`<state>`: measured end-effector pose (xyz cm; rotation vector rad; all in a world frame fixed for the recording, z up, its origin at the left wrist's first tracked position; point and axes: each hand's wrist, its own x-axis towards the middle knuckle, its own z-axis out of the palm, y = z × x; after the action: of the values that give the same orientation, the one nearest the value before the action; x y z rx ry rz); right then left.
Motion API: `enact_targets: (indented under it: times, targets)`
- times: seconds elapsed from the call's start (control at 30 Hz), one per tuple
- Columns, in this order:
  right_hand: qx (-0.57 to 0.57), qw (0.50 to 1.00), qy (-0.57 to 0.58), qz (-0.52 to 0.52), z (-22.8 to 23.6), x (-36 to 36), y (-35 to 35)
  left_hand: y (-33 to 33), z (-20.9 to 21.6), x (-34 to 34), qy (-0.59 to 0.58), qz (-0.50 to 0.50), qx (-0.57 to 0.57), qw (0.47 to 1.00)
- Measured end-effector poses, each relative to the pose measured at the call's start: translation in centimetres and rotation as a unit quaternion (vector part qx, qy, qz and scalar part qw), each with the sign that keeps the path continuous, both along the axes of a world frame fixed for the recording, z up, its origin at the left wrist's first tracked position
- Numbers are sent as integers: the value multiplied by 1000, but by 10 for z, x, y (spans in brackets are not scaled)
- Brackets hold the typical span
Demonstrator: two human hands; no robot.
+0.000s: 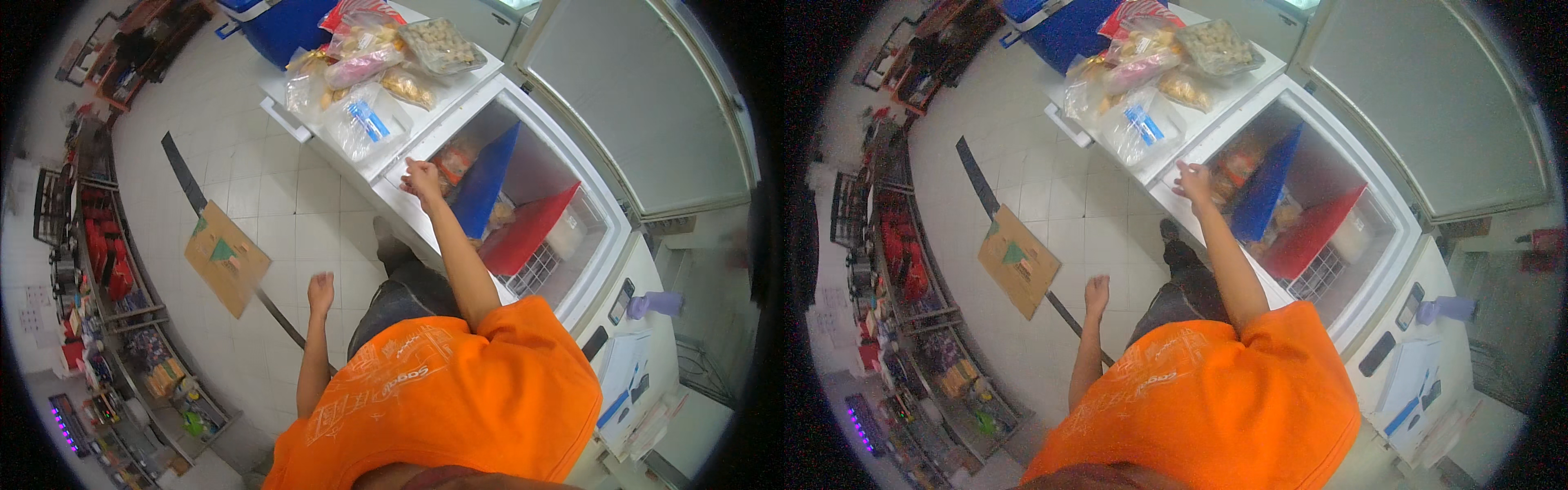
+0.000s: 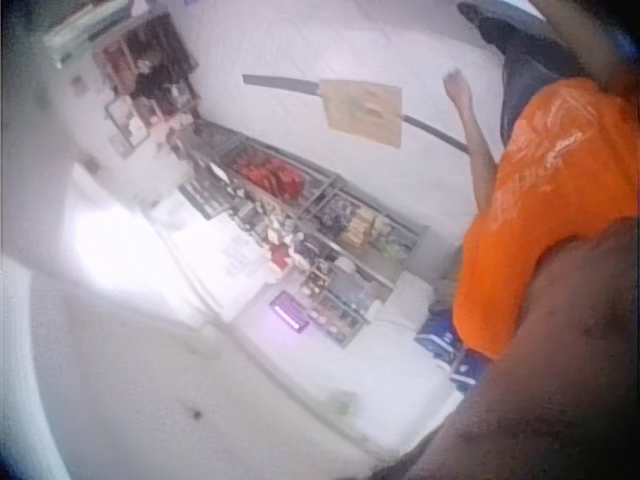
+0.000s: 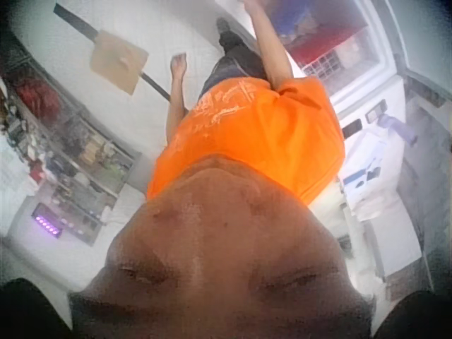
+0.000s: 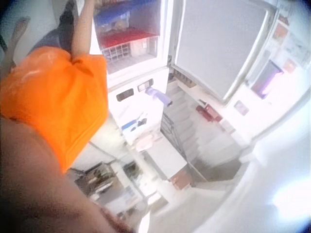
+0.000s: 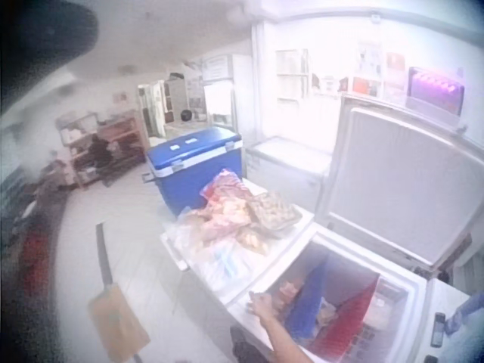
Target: The person organizes various frozen food items, including small pastries and a tray of wrapped snacks, into a chest freezer. They repeatedly take items from the freezer, arrange them, and place them back inside. The person also writes on a notepad with a pen multiple times during the process.
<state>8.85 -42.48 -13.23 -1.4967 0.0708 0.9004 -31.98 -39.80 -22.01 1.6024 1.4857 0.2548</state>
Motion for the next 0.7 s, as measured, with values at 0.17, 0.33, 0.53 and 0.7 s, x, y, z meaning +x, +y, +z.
enact_targets:
  times: [0.17,0.33,0.53,0.7]
  targets:
    - [-14,992,-88,-93,-7,55,64,179,99,201,-97,-51,221,969]
    - [-57,982,-176,-34,-11,53,98,307,119,295,-10,-88,154,984]
    - [-18,985,-79,-152,-28,70,33,207,216,345,-120,-202,150,960]
    - [-9,989,-8,-149,37,67,15,228,188,349,-217,-167,16,962]
